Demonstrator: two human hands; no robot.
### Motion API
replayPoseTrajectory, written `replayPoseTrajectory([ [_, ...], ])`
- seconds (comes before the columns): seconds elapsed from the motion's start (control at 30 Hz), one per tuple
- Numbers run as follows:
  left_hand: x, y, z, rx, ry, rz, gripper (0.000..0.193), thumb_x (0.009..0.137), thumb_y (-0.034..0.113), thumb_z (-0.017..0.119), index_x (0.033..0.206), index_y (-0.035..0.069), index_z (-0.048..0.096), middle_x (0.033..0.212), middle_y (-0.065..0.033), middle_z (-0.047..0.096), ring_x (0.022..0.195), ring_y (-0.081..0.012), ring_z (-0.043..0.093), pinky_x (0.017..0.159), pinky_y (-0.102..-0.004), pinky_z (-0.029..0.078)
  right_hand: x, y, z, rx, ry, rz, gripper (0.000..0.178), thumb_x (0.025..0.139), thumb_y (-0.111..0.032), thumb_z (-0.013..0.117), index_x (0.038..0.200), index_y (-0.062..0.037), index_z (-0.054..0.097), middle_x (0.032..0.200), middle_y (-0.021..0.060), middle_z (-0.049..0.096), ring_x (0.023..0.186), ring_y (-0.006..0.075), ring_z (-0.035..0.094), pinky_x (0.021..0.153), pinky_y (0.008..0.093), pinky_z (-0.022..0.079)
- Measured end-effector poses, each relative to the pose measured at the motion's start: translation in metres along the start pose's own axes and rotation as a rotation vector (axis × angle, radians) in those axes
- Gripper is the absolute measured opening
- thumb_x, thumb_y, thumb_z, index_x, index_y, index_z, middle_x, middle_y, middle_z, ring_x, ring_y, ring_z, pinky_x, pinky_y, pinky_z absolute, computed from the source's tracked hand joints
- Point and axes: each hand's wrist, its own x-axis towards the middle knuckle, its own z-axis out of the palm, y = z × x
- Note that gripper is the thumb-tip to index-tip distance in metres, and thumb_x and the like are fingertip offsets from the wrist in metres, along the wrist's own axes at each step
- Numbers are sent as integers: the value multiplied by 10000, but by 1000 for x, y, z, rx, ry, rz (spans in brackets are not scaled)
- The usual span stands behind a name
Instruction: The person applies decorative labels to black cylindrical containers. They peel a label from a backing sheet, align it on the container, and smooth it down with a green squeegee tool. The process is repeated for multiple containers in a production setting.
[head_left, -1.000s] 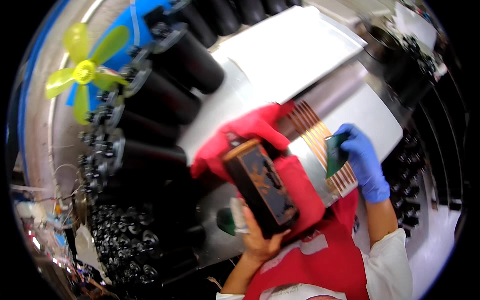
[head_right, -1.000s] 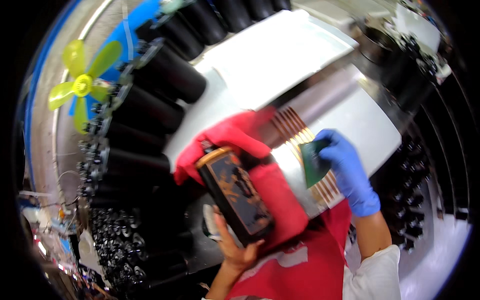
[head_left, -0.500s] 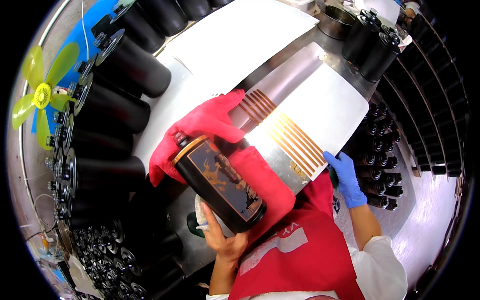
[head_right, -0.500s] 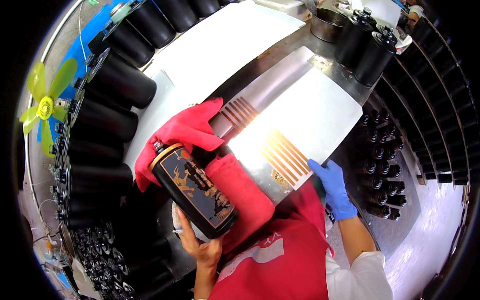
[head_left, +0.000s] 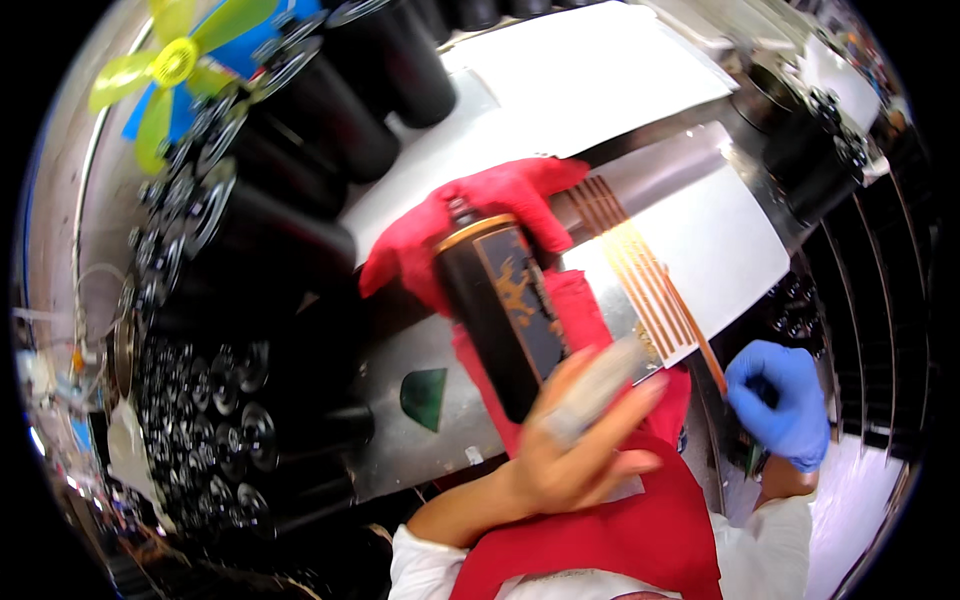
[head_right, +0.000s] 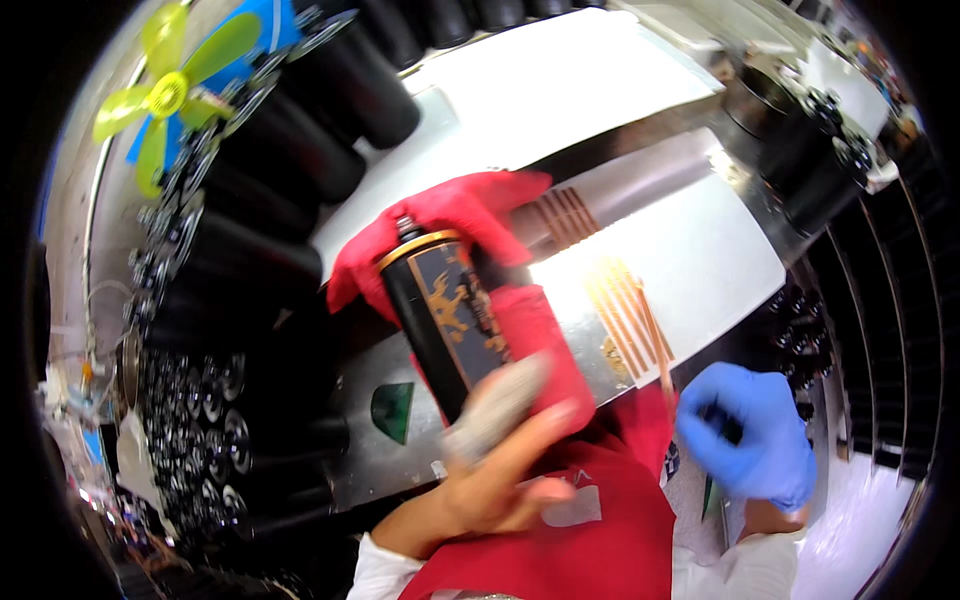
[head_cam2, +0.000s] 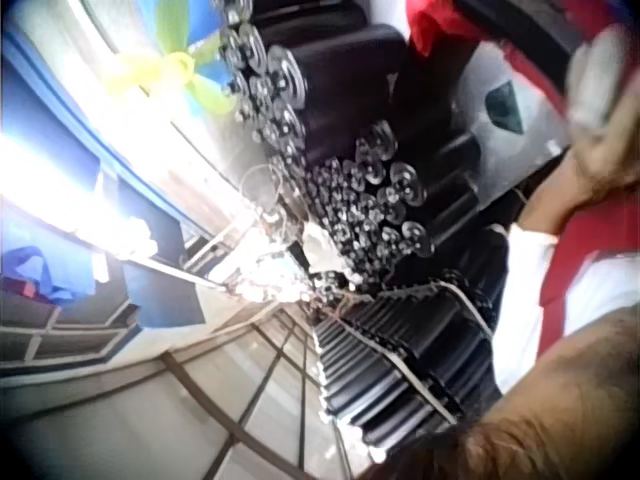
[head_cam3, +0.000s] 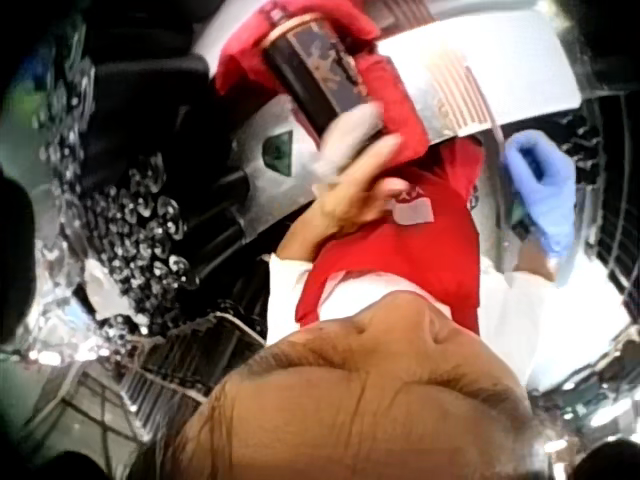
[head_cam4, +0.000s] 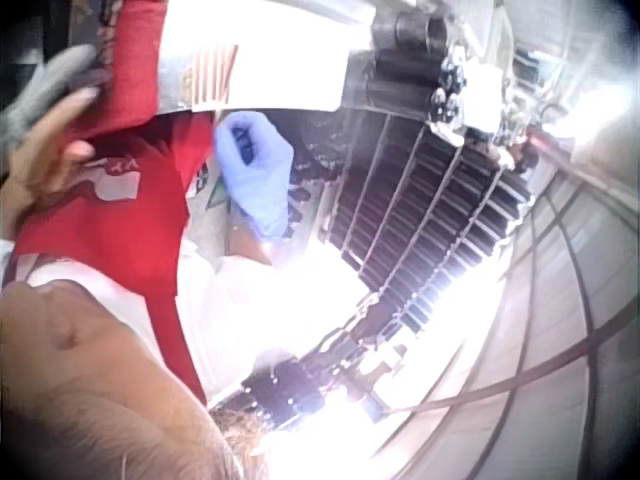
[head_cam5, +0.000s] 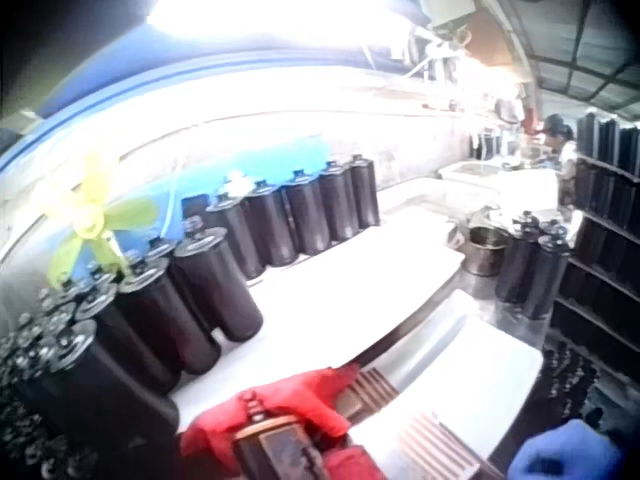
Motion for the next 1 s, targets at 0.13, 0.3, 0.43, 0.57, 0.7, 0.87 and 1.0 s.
replayPoseTrajectory([
  [0.13, 38, -1, 13, -582, -292, -206, 356, 891, 333, 582, 974, -13, 609, 1240, -253, 480, 1134, -360, 464, 973, -401, 345, 22, -52, -13, -40, -263, -594, 130, 619, -16, 700, 661, -73, 591, 570, 38, 557, 407, 140, 513, 410, 241, 386],
  [0.3, 13, 14, -22, -913, -312, -447, 202, 863, 171, 633, 752, 28, 543, 787, -81, 562, 697, -233, 471, 675, -349, 373, 32, -13, -31, 294, -215, -521, 52, 550, 1, 590, 579, -33, 563, 532, 57, 563, 399, 124, 525, 406, 197, 390],
  [0.43, -30, 31, -54, -493, -87, -709, 84, 823, 72, 653, 813, 8, 601, 776, -90, 586, 742, -224, 564, 694, -311, 422, 47, 30, -22, 485, -287, 59, 27, 656, 8, 582, 641, -1, 561, 574, 71, 575, 421, 66, 490, 394, 175, 359],
  [0.57, -60, 30, -54, -167, 158, -891, 28, 790, 8, 677, 816, 9, 666, 767, -59, 613, 656, -115, 570, 611, -254, 452, 60, 64, -2, 424, -271, 308, 75, 762, -51, 622, 747, 2, 571, 607, 55, 577, 454, 51, 493, 393, 169, 354],
  [0.7, -64, 23, -35, -96, 337, -920, 49, 744, 20, 722, 776, 26, 685, 672, -15, 595, 598, -82, 498, 545, -225, 388, 72, 89, 4, 433, -297, 324, 96, 796, -92, 620, 761, -20, 566, 601, 37, 562, 442, 45, 475, 390, 171, 354],
  [0.87, -50, 12, -21, 100, 399, -789, 81, 720, 42, 740, 709, 38, 660, 655, -19, 579, 579, -108, 450, 515, -241, 349, 80, 112, 1, 435, -272, 323, 112, 814, -114, 619, 766, -30, 564, 597, 30, 553, 444, 39, 467, 389, 168, 339],
  [1.0, -53, 9, -18, 87, 391, -805, 88, 722, 37, 738, 718, 39, 650, 697, -32, 575, 622, -120, 468, 542, -244, 359, 82, 119, 3, 429, -238, 338, 108, 819, -117, 618, 767, -37, 568, 596, 26, 551, 444, 34, 463, 393, 169, 332],
])
